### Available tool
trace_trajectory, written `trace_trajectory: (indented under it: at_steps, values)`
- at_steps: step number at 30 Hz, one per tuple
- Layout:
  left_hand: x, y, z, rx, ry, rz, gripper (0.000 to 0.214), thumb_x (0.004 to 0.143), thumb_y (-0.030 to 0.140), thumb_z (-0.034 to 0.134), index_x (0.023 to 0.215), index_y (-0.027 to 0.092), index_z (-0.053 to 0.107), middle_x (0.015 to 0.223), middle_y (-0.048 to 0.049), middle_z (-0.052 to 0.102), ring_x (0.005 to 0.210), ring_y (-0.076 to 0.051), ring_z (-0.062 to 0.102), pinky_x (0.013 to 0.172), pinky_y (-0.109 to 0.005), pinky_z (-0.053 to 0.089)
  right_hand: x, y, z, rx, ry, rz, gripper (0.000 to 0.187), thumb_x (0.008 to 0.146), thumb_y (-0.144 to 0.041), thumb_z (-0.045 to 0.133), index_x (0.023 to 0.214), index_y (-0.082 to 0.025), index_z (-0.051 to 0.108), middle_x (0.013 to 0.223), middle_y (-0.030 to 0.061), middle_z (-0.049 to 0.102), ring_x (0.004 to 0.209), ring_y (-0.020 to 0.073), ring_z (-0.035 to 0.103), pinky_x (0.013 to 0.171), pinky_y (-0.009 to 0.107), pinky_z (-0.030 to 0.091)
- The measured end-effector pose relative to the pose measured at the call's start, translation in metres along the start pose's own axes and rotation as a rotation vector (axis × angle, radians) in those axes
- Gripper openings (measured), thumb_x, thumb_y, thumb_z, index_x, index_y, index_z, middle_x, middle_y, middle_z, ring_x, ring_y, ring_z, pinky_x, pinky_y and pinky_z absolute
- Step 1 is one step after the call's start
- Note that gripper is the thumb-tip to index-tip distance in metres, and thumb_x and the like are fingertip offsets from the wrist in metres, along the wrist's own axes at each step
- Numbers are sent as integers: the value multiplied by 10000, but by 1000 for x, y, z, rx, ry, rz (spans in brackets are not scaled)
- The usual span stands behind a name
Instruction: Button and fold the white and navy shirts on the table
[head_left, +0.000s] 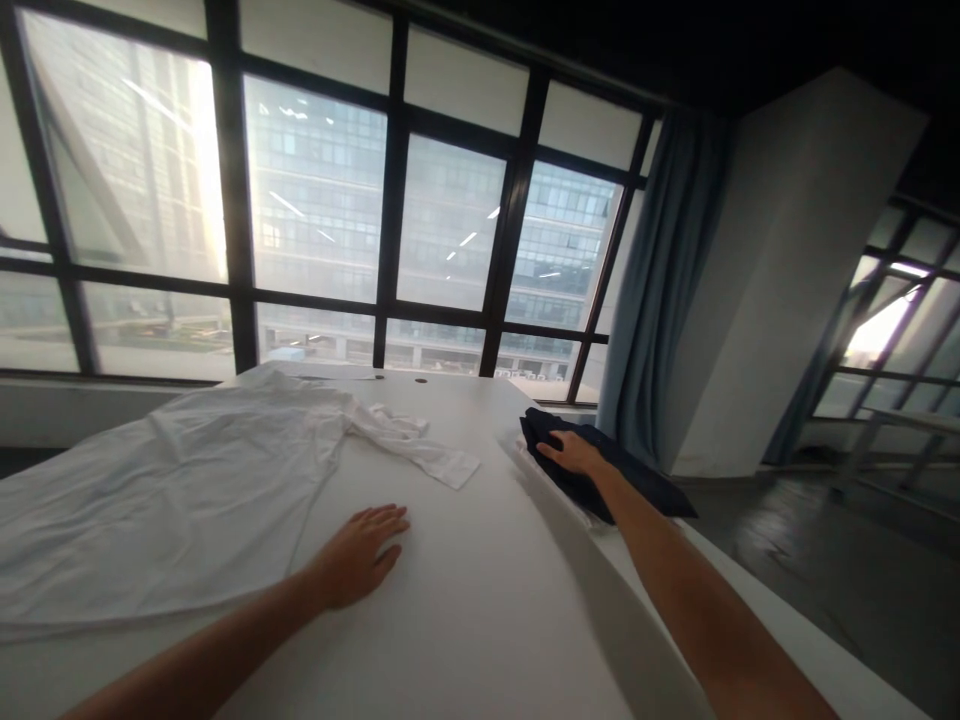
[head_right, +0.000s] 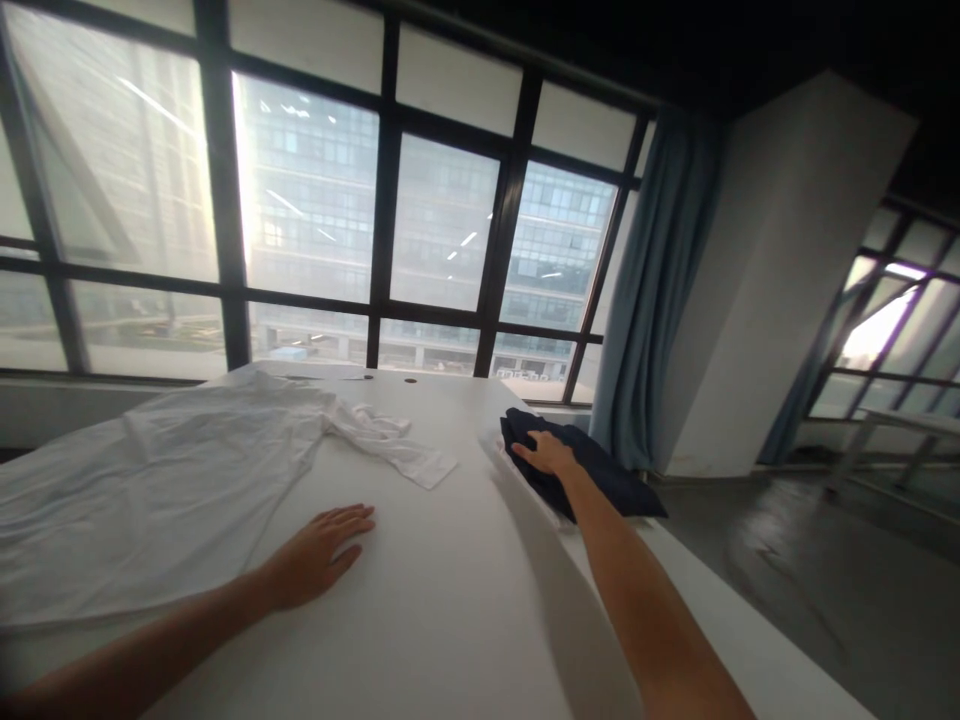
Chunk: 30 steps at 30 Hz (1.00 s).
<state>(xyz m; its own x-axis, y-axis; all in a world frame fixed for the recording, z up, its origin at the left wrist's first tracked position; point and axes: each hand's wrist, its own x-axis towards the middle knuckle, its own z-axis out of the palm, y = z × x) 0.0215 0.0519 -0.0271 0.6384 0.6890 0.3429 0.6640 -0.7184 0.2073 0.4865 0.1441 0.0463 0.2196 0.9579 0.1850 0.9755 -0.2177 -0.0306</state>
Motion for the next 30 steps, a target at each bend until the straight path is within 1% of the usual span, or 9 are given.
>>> trace_trajectory:
  at_steps: [3,7,9,12,14,19,23,27,30]
  values:
    - [-2,2,2,-8,-4,-7,407,904,279,437,1273,214,594,1405,-55,524,1314,-216,461,1127,-417,347,-8,-41,19,-85,-104,-63,610,885,-497,525,1428,-240,422,1490,164,365,1320,334,400,1028,509,339]
    - [6,-7,-3,-48,-52,-2,414,906,342,442,1271,220,596,1396,-48,535,1300,-211,475,1118,-390,353,-23,-73,32,-214,31,5,537,906,-380,516,1405,-192,453,1529,179,289,1387,385,261,1066,608,195]
    - [15,-25,-14,-50,-58,-42,427,918,397,415,1247,210,612,1340,-59,588,1246,-201,527,1086,-354,385,-30,-91,33,-178,69,-103,540,918,-382,493,1409,-162,449,1533,171,293,1402,347,250,1107,549,172]
    - [24,-69,-36,109,43,-219,475,931,414,362,1259,168,602,1348,-105,575,1269,-229,499,1107,-390,332,-43,-128,34,26,-14,-377,543,930,-424,465,1411,-172,455,1499,125,383,1374,240,344,1119,364,252]
    - [19,-100,-45,249,-2,-394,521,917,426,373,1325,153,548,1458,-133,448,1369,-280,371,1131,-481,251,-52,-156,36,135,-74,-458,533,913,-450,490,1383,-198,494,1447,99,465,1334,213,410,1087,297,306]
    - [-12,-134,-43,239,-264,-513,644,956,467,210,1516,149,236,1580,-103,170,1461,-262,129,1145,-510,174,-67,-208,35,42,-109,-310,486,856,-497,555,1256,-227,615,1211,142,641,1098,292,593,892,373,463]
    - [-22,-116,-38,257,-267,-492,638,957,447,236,1512,133,242,1581,-116,181,1455,-280,152,1140,-504,198,-69,-214,25,-23,-37,-274,342,860,-405,561,1112,-211,687,1145,155,653,1044,287,598,833,362,460]
    - [-18,-99,-52,355,-164,-462,428,907,241,347,1218,121,616,1334,-171,561,1256,-253,500,1006,-364,406,-66,-195,9,12,61,-278,217,863,-256,543,1013,-184,683,1064,121,665,1002,233,601,827,309,432]
    - [-11,-97,-77,387,-90,-573,321,854,199,405,995,128,684,1098,-175,673,1054,-259,626,857,-332,476,-65,-180,-5,119,169,-279,167,869,-265,553,979,-183,647,1040,91,643,936,192,602,784,266,421]
